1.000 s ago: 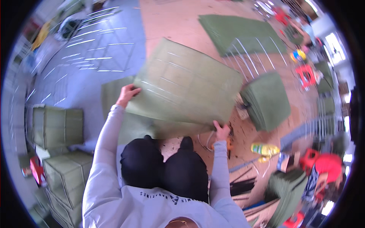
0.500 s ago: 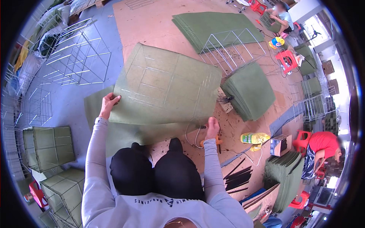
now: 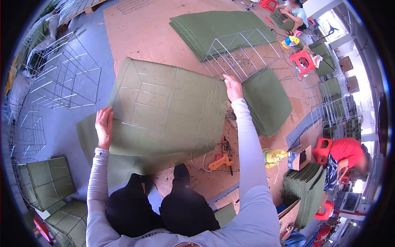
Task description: The recorder is applying hot glue to green fabric pieces and attaching them to wire frames to create upholstered sections.
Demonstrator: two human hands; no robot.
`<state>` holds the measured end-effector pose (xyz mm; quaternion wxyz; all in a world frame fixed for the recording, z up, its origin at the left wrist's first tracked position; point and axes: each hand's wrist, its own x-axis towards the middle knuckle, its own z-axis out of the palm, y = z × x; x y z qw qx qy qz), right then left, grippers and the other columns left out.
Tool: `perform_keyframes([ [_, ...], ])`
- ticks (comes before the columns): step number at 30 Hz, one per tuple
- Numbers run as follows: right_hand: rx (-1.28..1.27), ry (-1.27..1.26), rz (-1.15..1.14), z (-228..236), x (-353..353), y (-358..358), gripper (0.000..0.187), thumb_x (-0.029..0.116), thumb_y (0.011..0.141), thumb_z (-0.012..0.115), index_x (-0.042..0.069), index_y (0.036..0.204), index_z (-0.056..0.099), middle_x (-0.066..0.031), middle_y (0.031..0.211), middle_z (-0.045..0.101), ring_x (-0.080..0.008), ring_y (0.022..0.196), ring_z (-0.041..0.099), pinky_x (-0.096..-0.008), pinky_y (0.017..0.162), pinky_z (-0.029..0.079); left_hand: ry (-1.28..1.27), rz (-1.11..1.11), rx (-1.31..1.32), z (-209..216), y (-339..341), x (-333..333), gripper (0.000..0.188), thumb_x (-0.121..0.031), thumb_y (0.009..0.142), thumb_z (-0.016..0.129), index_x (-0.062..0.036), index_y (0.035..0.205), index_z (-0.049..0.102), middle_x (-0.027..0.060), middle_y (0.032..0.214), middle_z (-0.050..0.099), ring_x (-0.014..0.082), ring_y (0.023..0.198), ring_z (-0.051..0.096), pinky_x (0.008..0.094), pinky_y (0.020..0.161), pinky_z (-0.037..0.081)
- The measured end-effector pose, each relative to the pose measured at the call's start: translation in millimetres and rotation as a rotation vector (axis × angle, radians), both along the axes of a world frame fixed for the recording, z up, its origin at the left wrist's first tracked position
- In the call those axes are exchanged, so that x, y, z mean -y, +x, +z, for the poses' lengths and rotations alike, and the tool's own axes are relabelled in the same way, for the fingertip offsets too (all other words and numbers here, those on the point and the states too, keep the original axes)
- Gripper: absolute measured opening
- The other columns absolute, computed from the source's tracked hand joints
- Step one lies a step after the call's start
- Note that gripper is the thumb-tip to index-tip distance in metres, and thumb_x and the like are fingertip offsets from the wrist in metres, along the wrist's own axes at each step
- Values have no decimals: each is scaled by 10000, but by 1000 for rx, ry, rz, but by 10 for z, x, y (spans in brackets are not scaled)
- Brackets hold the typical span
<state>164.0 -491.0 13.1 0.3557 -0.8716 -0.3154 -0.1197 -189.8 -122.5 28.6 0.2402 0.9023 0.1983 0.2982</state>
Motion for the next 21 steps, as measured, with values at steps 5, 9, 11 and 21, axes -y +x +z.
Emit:
perform_keyframes([
  [5, -104, -68, 2, -161, -12, 24, 238, 123, 805, 612, 40, 1028, 628, -156, 996, 635, -307, 919, 606, -359, 818, 474, 1, -17, -33, -57, 30, 37, 194, -8, 797, 590, -9, 990, 606, 87, 1006, 596, 251, 916, 552, 327, 782, 458],
  [9, -299, -23, 4, -86, 4, 87, 286, 156, 769, 675, 38, 1028, 641, -177, 1020, 631, -297, 920, 621, -342, 818, 478, -27, -29, -26, -27, 43, 45, 179, -17, 805, 587, -2, 983, 604, 94, 1001, 598, 253, 921, 553, 324, 791, 452],
  [11, -295, -160, 40, 1, 45, 128, 333, 215, 814, 622, 54, 1105, 599, -181, 1054, 619, -293, 970, 607, -343, 850, 462, -35, -25, -21, -49, 37, 35, 169, -30, 816, 580, 1, 980, 604, 97, 1000, 599, 254, 920, 554, 325, 797, 450],
  [21, -384, -594, 112, 49, -485, 143, 664, 523, 925, 239, 42, 1380, 287, -183, 1372, 371, -285, 1289, 336, -382, 1066, 281, -100, 18, -6, -68, 37, 97, 163, -59, 842, 558, 0, 985, 610, 105, 1011, 599, 258, 950, 551, 329, 828, 440],
])
